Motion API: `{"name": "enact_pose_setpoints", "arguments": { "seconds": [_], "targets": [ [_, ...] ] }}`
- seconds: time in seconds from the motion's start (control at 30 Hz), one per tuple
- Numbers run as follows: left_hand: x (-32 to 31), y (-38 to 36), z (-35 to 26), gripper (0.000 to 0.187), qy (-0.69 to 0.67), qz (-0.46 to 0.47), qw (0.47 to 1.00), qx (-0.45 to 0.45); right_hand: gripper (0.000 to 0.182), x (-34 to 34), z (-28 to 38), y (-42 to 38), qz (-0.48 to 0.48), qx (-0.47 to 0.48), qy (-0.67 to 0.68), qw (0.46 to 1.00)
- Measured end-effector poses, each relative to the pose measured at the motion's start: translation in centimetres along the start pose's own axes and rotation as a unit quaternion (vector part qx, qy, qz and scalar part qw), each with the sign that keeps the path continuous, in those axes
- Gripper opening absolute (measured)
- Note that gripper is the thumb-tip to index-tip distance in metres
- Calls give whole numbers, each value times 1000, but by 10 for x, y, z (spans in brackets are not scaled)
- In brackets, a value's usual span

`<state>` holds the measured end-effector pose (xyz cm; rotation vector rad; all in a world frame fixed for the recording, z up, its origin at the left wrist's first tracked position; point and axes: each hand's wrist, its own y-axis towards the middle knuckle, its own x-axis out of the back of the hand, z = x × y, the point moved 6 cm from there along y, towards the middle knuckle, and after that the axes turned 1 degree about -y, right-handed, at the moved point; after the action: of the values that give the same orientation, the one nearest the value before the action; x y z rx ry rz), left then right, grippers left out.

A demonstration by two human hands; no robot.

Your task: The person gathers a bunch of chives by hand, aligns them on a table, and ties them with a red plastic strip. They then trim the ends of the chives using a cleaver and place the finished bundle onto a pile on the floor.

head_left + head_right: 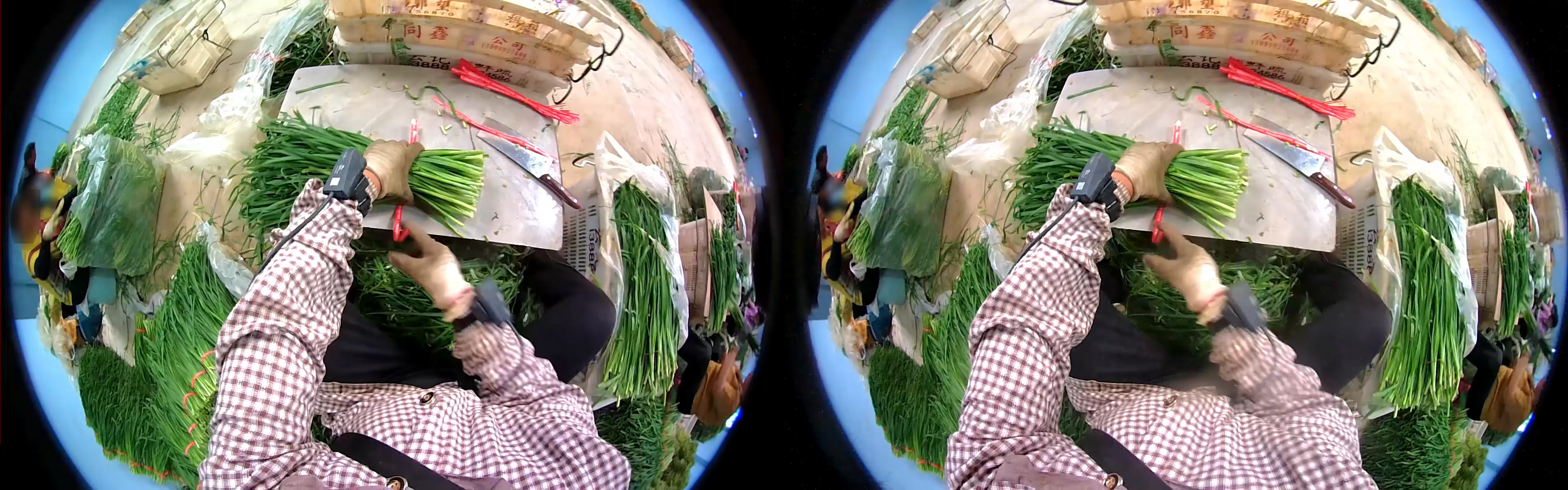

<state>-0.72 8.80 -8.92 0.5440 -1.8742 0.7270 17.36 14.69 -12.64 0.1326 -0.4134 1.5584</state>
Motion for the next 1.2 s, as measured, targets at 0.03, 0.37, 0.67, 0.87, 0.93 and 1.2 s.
{"name": "enact_pose_setpoints", "arguments": {
  "seconds": [0.03, 0.37, 0.67, 0.87, 0.93, 1.2],
  "targets": [
    [2, -6, -2, 82, -3, 0, 1000, 9, 45, -14, -27, 9, -27, -50, 77, 995],
    [-3, -24, -7, 109, 39, -9, 999, 32, 24, 58, -22, 18, -245, -94, 335, 905],
    [-3, -31, -13, 108, 71, 1, 997, 39, 12, 31, 87, 29, 3, 118, -263, 957],
    [-4, -40, -18, 83, 64, -49, 996, 37, 46, 80, 102, 190, 87, 16, -317, 944],
    [-19, -31, -9, 80, 99, -62, 993, 36, 55, 57, 34, 257, 193, -173, -323, 910],
    [-15, -49, -21, 73, 76, -87, 993, 38, 35, 37, -19, 275, 197, -201, -200, 939]
  ]
}}
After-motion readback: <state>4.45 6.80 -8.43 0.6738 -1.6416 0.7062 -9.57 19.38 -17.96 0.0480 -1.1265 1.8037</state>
